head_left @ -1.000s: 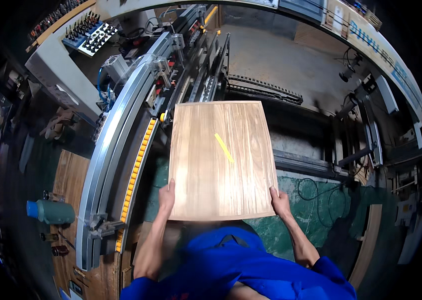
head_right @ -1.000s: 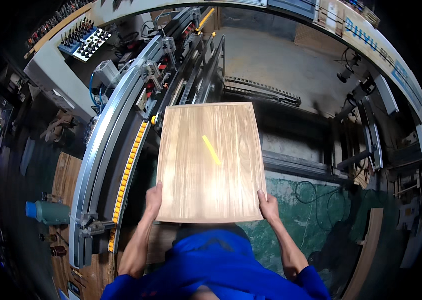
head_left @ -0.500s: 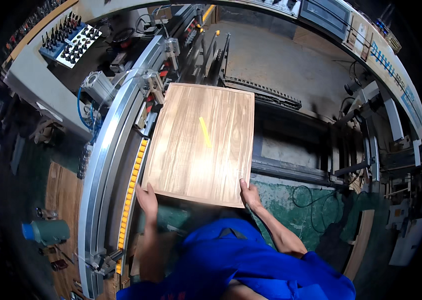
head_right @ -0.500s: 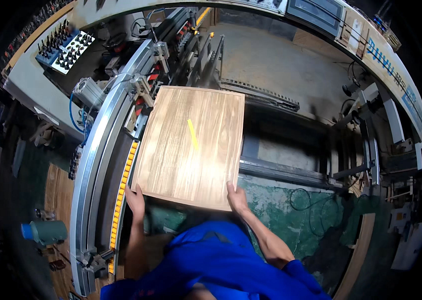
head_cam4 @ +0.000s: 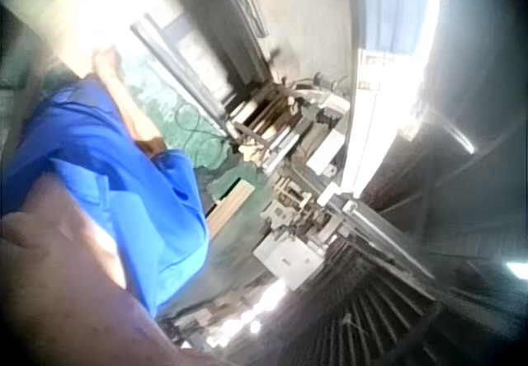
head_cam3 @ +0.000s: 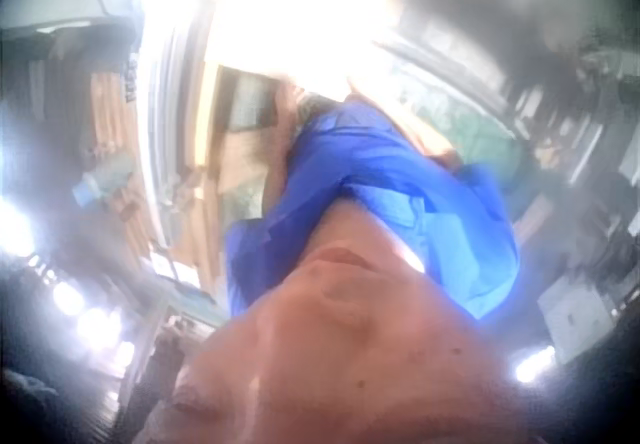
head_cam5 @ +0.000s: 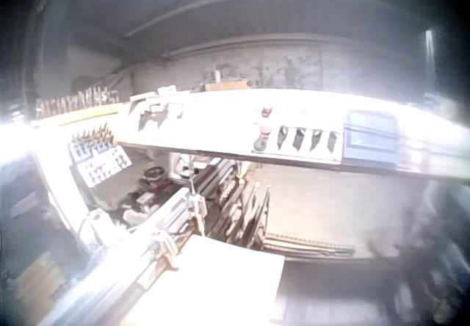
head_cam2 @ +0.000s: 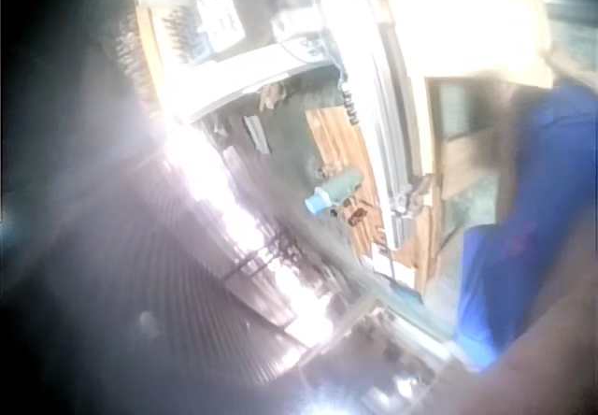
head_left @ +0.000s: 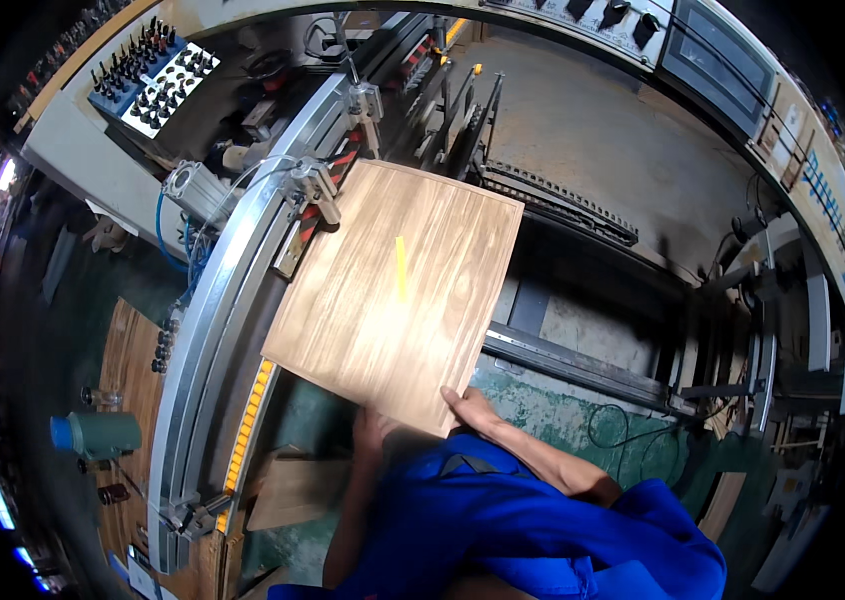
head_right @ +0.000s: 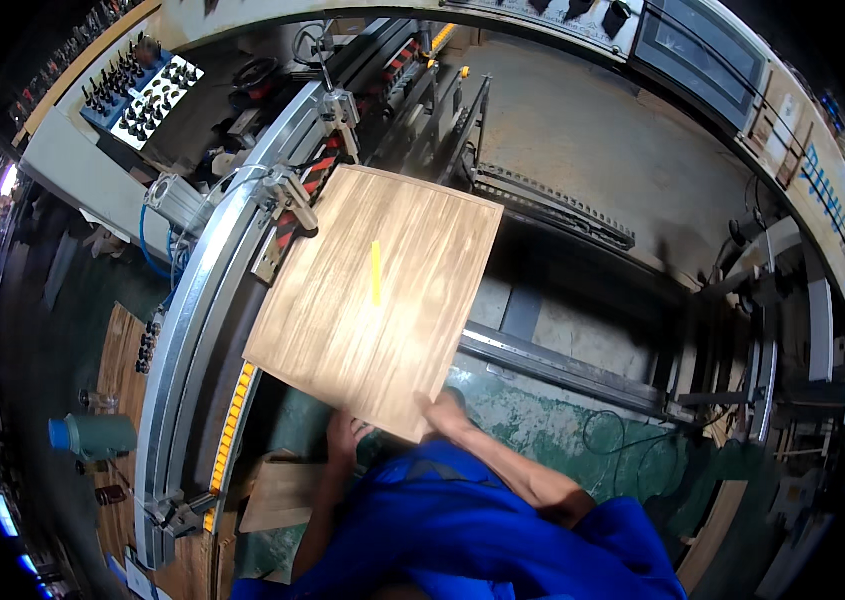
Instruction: The person picks up wooden panels from a workbench, carries them to a CNC machine, and places them on the machine bed. The person then removes the panels and stacks them on a nearby table. This process is repeated multiple times with different panels.
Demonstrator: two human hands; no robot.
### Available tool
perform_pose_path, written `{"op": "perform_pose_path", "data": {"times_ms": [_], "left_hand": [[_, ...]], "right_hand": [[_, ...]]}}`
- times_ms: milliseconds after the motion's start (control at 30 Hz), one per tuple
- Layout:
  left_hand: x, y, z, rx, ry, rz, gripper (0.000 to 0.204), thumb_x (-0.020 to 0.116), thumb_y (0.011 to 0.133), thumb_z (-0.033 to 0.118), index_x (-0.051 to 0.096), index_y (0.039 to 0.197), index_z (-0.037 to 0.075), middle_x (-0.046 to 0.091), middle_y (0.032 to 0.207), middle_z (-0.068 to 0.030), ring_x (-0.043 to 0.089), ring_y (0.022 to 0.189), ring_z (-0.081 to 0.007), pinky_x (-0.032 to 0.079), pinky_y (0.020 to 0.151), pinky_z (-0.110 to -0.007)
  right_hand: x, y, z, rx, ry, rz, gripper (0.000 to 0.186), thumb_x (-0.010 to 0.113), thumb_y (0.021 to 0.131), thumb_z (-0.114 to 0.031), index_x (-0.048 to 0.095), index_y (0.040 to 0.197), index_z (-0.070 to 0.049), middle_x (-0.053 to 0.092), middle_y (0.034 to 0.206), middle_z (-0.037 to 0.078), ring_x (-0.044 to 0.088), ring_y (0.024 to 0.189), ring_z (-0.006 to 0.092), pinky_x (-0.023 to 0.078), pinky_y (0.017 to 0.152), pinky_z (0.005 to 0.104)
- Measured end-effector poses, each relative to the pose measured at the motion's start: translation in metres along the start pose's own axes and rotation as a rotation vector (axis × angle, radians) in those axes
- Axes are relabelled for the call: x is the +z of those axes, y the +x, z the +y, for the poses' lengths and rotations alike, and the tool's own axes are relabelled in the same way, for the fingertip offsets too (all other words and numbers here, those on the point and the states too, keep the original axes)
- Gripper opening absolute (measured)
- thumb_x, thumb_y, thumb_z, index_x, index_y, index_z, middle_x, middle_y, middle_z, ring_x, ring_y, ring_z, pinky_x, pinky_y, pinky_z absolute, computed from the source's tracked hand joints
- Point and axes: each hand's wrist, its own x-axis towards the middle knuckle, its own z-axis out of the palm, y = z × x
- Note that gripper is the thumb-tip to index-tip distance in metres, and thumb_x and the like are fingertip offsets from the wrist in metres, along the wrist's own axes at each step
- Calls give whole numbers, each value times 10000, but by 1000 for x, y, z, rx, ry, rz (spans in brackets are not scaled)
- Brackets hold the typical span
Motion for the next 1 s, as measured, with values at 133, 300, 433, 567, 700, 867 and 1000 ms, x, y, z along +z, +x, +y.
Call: {"op": "perform_pose_path", "data": {"times_ms": [133,300,433,567,700,867,1000], "left_hand": [[5,7,-13,-2,187,51,483,439,1093,423,540,1290,-7,625,1051,-101,643,947,-222,550,857,-392],[26,-11,-5,195,378,211,421,443,1093,329,622,1166,-44,616,901,-118,616,838,-216,522,768,-401],[24,-8,-41,853,921,339,474,380,1099,374,628,1003,-18,621,852,-173,558,755,-285,473,743,-446],[6,21,-59,278,627,266,515,366,1093,378,632,940,-35,631,805,-192,578,715,-321,467,690,-479],[22,13,-42,31,453,322,580,381,1085,437,646,866,-30,638,753,-143,598,710,-276,458,651,-471],[27,3,-42,277,530,270,490,424,1085,398,645,961,-21,657,815,-127,619,726,-245,484,655,-431],[27,-7,-10,455,484,381,361,484,1074,309,608,1067,-30,663,855,-145,653,751,-249,519,679,-405]], "right_hand": [[-9,4,-2,5,30,-117,642,597,1028,-440,557,1254,159,696,1061,223,709,839,261,602,702,365],[-18,-14,-40,78,-12,-187,678,598,1028,-445,509,1282,177,680,1089,241,726,883,285,607,712,341],[-21,6,-8,36,88,-305,601,527,1071,-355,415,1455,94,629,1305,244,691,1098,339,645,783,410],[-29,37,26,154,72,-290,625,590,1042,-377,478,1229,209,680,1104,297,738,877,370,657,737,409],[-34,57,39,6,-144,-397,643,620,1020,-433,544,1021,206,713,886,262,742,711,328,633,625,377],[-21,108,98,-259,-123,-250,612,616,1021,-452,585,936,153,635,694,171,709,638,285,594,563,370],[-34,52,47,-79,-110,-308,617,599,1030,-441,552,1076,172,668,849,231,738,756,321,636,621,411]]}}
